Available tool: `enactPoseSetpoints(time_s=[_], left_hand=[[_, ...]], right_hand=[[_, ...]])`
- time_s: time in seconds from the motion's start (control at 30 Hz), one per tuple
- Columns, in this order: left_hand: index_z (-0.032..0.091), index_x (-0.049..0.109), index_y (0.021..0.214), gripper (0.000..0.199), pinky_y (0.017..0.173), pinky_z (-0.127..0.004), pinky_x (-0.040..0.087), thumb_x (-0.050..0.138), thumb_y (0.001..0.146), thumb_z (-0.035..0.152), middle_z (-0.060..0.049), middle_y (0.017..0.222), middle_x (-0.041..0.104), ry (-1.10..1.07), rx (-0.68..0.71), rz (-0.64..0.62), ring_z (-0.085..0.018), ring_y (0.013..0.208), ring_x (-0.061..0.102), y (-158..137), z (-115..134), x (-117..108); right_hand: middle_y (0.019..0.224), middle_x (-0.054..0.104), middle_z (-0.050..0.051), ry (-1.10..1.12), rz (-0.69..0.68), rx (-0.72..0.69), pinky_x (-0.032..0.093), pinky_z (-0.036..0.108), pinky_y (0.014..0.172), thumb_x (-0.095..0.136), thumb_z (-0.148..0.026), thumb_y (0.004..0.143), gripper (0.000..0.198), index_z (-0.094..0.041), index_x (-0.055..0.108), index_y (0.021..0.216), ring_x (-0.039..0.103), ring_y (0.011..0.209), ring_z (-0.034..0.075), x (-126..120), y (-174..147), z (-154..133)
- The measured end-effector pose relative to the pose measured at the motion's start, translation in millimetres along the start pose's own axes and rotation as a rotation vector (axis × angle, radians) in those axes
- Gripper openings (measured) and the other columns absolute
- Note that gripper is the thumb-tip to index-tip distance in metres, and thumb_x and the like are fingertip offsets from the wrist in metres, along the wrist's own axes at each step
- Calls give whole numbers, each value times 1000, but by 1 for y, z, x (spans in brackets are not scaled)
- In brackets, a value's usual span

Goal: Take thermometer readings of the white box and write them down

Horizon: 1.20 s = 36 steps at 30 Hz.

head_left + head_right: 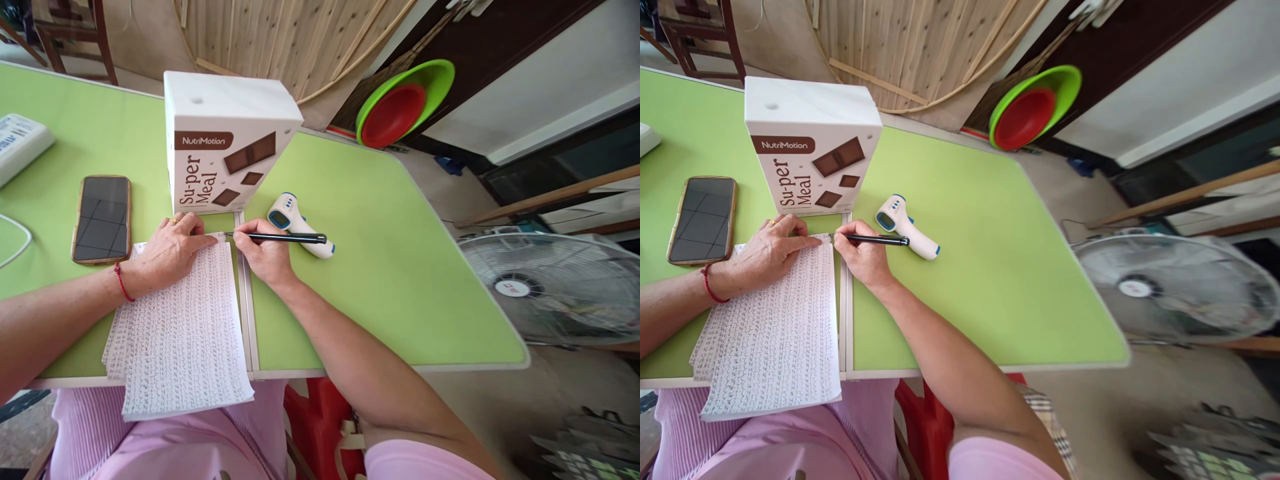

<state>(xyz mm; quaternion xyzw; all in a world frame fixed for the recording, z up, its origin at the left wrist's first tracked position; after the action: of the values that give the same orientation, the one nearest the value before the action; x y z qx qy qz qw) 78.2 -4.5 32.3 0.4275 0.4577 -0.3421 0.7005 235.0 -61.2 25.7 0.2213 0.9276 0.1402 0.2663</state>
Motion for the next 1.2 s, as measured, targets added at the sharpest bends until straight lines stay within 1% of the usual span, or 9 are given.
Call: enactPoseSetpoints(time_s=[0.13,0.3,0.47,0.63,0.8,1.0,1.2], left_hand=[[29,78,118,43,83,-36,46,46,99,8,-8,102,61,-2,7,11,-21,93,55,0,0,0],[28,78,117,43,82,-36,46,45,98,8,-8,101,61,9,5,10,-21,92,56,0,0,0],[27,78,117,41,80,-36,46,45,100,11,-9,101,61,10,10,18,-21,91,56,0,1,-1],[29,78,116,42,82,-35,47,46,99,9,-8,100,61,-4,14,32,-20,93,56,0,0,0],[27,78,119,43,86,-39,49,46,98,8,-9,104,63,-28,11,12,-23,97,58,0,-1,0],[26,78,119,42,89,-41,51,44,100,10,-10,107,64,-39,16,7,-24,101,59,-1,-1,-3],[26,78,117,39,87,-38,51,46,100,11,-10,108,67,0,34,21,-22,97,61,-2,-2,-3]], right_hand=[[69,69,-1,21,4,-20,51,31,60,65,-33,84,11,-24,65,77,58,61,15,0,0,-2],[70,69,-1,-2,-17,-21,51,31,61,65,-32,84,11,-24,65,77,59,62,15,1,0,-3],[68,67,-1,14,-25,-49,50,31,59,65,-34,85,12,-24,64,77,57,59,15,2,0,-5],[69,67,-1,-1,-29,-27,50,31,60,65,-35,86,14,-24,64,78,56,60,15,2,0,-3],[70,68,-1,37,0,-8,50,30,59,64,-39,84,15,-25,64,78,56,60,14,-1,0,-4],[69,68,-1,35,-5,-14,50,30,59,64,-38,85,15,-25,63,78,56,59,15,-1,1,-5],[70,69,-2,17,-7,-27,52,31,61,64,-34,85,10,-25,63,79,58,61,15,-6,4,-7]])
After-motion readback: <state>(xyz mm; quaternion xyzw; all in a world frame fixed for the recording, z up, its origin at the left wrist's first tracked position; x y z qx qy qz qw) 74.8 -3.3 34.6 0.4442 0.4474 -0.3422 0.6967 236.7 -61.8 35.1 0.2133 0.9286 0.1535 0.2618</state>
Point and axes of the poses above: each hand's wrist, its own y-axis towards the middle knuckle, its own x-axis out of the palm, z = x × y, the point moved 8 cm from there along y, towards the middle knuckle
